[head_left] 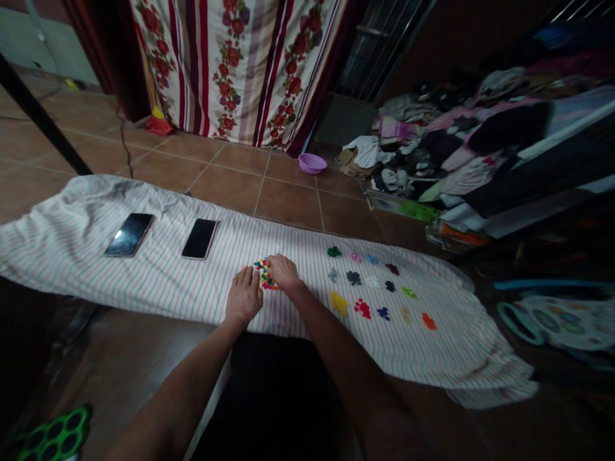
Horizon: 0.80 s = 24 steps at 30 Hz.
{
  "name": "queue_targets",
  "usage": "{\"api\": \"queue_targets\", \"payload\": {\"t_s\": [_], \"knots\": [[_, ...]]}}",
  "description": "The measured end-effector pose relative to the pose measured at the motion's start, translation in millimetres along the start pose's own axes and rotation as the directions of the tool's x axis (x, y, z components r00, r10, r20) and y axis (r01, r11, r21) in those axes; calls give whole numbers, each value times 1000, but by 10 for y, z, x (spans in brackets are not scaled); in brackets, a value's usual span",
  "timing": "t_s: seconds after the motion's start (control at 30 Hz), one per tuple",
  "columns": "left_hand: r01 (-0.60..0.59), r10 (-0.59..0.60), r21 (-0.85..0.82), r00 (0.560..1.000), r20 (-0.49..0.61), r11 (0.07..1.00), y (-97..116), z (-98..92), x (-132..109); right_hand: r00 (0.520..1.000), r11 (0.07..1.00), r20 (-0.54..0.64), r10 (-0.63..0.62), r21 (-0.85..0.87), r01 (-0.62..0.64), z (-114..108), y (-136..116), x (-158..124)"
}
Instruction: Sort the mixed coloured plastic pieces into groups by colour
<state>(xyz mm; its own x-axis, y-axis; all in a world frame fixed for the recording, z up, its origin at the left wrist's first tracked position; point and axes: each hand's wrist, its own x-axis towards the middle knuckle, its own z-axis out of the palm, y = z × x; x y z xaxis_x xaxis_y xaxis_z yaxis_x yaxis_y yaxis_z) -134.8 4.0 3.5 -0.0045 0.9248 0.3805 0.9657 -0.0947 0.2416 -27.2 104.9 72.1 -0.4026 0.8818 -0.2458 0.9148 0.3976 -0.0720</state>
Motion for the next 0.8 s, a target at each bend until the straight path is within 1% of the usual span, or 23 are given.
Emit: {"api": "queue_targets", "payload": {"t_s": [0.2,0.4,0.5,0.67,0.8], "knots": [[-4,4,-3,1000,-15,1000,-5,36,-4,999,1000,-38,-23,-10,23,6,-29,-31],[-4,5,20,1000,-13,1000,-15,57,-10,998,999,-55,-31,40,34,80,-58,-5],[-9,10,25,1000,-18,1000,-16,51,-12,994,992,-105,-27,118,39,106,-16,-16],[-18,20,48,999,-31,999,-8,31,-14,981,952,-187,54,305,5,164,141,-26],[-8,10,34,999,-33,999,-6,37,-16,959,890,-274,74,452,60,274,263,2]]}}
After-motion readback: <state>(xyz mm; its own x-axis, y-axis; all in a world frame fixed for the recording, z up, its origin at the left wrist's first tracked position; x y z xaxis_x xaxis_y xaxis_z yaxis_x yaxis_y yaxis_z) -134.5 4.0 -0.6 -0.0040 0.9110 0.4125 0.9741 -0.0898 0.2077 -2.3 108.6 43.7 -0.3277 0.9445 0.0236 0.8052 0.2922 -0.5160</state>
